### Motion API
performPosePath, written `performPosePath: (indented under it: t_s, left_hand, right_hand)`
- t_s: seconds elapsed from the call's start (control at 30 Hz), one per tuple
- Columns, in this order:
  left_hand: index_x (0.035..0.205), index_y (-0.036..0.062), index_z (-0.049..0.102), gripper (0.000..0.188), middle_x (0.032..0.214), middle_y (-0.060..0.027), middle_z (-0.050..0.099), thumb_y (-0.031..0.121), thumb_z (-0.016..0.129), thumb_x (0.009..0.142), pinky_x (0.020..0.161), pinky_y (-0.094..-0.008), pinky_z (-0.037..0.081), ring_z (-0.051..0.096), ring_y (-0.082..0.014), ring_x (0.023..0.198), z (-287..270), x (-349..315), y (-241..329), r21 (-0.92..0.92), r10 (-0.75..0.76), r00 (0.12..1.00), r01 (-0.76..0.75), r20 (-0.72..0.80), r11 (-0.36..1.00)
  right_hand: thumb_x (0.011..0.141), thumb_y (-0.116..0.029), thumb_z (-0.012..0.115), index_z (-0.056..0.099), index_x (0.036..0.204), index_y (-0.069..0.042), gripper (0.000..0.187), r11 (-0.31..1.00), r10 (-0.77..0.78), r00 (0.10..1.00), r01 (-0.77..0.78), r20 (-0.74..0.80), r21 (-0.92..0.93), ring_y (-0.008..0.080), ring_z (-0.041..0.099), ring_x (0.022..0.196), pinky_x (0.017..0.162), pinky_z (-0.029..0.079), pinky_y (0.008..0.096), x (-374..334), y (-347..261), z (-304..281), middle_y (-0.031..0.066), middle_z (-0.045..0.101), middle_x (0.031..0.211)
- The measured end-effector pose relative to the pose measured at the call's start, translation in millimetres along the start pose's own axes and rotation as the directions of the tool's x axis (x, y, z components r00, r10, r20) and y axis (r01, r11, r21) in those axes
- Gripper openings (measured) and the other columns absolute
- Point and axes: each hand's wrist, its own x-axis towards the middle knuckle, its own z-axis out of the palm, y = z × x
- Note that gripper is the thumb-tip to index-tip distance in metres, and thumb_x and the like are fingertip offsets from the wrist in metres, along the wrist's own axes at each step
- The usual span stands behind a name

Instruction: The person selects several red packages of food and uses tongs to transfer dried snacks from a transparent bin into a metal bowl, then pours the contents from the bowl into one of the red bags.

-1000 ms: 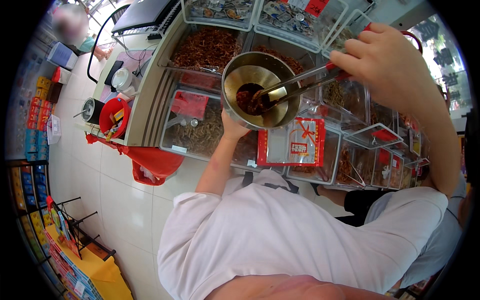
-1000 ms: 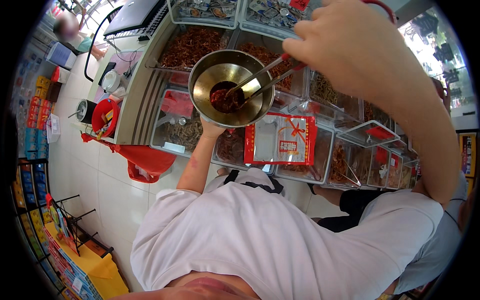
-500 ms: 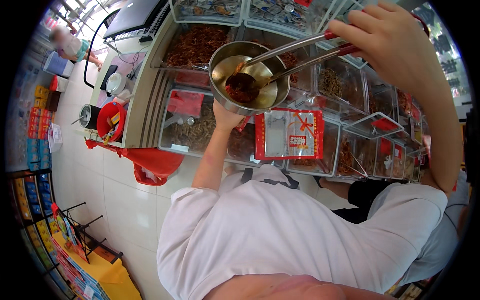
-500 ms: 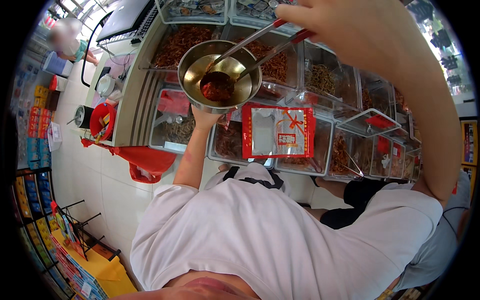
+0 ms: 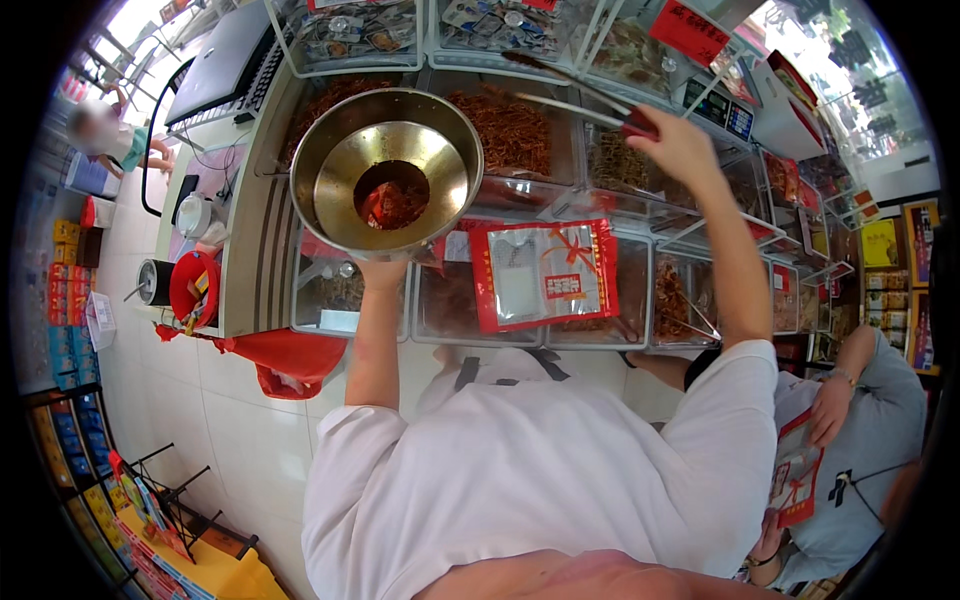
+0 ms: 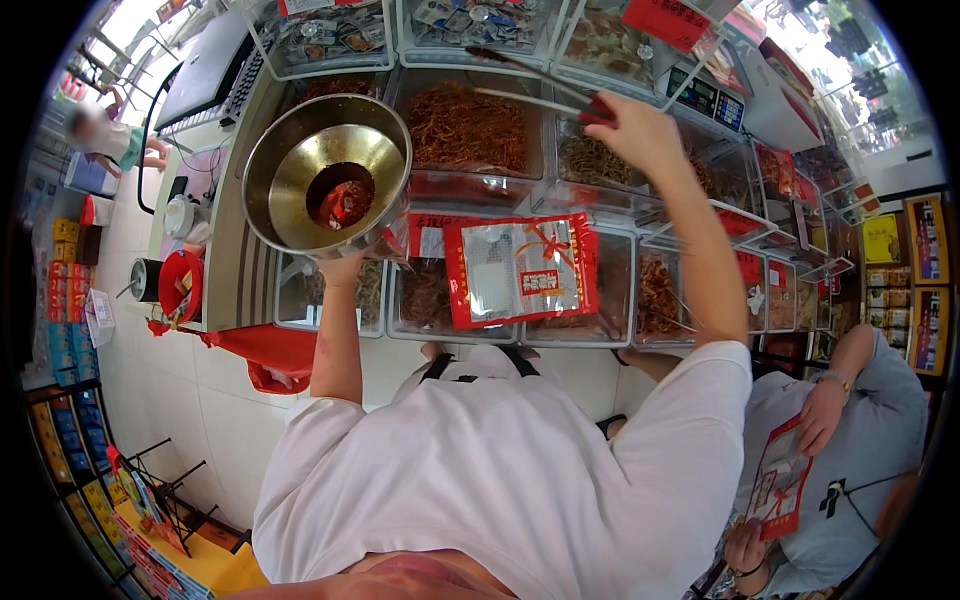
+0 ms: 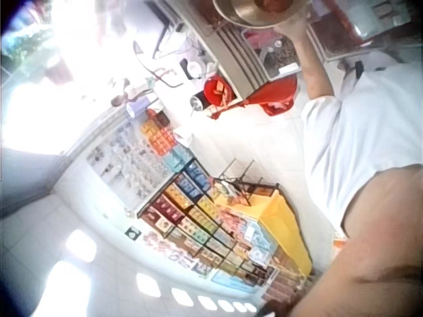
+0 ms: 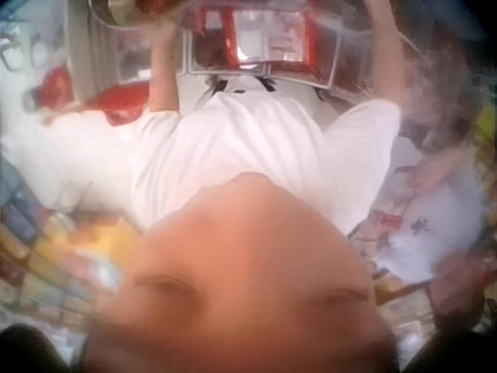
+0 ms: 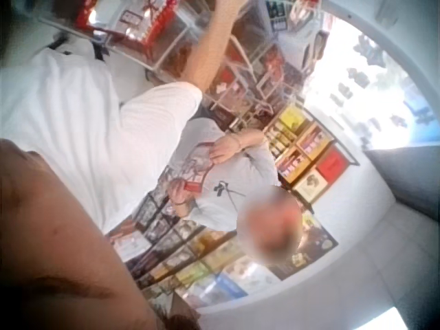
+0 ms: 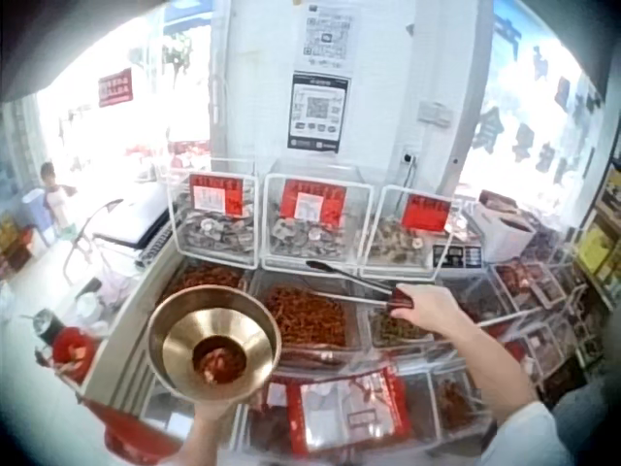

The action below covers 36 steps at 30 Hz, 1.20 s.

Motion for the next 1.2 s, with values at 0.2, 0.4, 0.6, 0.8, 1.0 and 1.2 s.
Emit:
performPosePath:
  t_s: [0.2,0.4,0.6,0.8,1.0,1.2]
  left_hand:
    - [0.121,0.0010,0.033,0.072,0.120,-0.0130,0.040,0.015,0.073,0.062,0.089,-0.0358,0.040,0.044,-0.0252,0.107,-9.1,-4.8,16.4,-0.395,-0.181,0.980,0.199,0.083,0.897]
    - [0.121,0.0005,0.033,0.075,0.117,-0.0130,0.043,0.017,0.074,0.060,0.088,-0.0356,0.040,0.044,-0.0249,0.107,-6.7,-14.5,22.0,-0.653,-0.416,0.880,0.457,0.231,0.604]
    - [0.120,0.0004,0.033,0.076,0.115,-0.0127,0.044,0.017,0.075,0.059,0.088,-0.0351,0.040,0.045,-0.0239,0.106,5.8,-6.0,31.1,-0.594,-0.366,0.850,0.527,0.379,0.608]
    - [0.120,0.0002,0.033,0.077,0.113,-0.0124,0.046,0.017,0.076,0.058,0.087,-0.0345,0.040,0.046,-0.0229,0.105,45.2,0.9,48.2,-0.504,-0.258,0.806,0.547,0.532,0.668]
    - [0.119,0.0001,0.033,0.078,0.110,-0.0121,0.047,0.016,0.077,0.057,0.087,-0.0340,0.041,0.047,-0.0219,0.104,113.9,-7.6,103.1,-0.427,-0.128,0.715,0.540,0.687,0.725]
    - [0.119,-0.0001,0.032,0.079,0.108,-0.0118,0.049,0.016,0.078,0.056,0.086,-0.0334,0.041,0.048,-0.0209,0.103,185.5,0.5,173.9,-0.335,-0.018,0.640,0.426,0.768,0.840]
  right_hand:
    - [0.067,-0.041,0.063,0.050,0.107,-0.009,0.054,0.959,0.148,0.972,-0.186,0.181,0.213,0.0293,0.057,0.085,0.069,0.046,0.0395,6.9,-34.3,145.8,0.0131,0.059,0.093]
    - [0.069,-0.040,0.062,0.046,0.115,-0.007,0.058,0.990,-0.103,0.942,0.129,-0.318,0.061,0.0287,0.050,0.095,0.078,0.042,0.0377,-7.2,-62.4,152.7,0.0135,0.051,0.109]
    - [0.068,-0.028,0.066,0.041,0.120,-0.004,0.062,0.618,-0.147,0.988,0.134,-0.053,0.775,0.0290,0.041,0.111,0.094,0.030,0.0388,-83.6,-106.2,107.6,0.0147,0.044,0.119]
    - [0.064,-0.020,0.070,0.042,0.119,-0.005,0.063,0.368,-0.100,0.988,0.145,-0.116,0.918,0.0281,0.040,0.112,0.094,0.030,0.0378,-142.3,-110.4,81.2,0.0148,0.044,0.118]
    - [0.060,-0.004,0.069,0.043,0.112,-0.001,0.058,0.110,0.057,0.995,0.074,-0.081,0.991,0.0174,0.050,0.098,0.083,0.041,0.0322,-166.1,-64.5,77.1,0.0108,0.052,0.106]
    - [0.065,-0.005,0.070,0.045,0.106,0.000,0.048,0.058,0.105,0.991,0.083,-0.088,0.995,0.0116,0.052,0.090,0.078,0.044,0.0284,-174.6,16.6,59.9,0.0069,0.055,0.099]
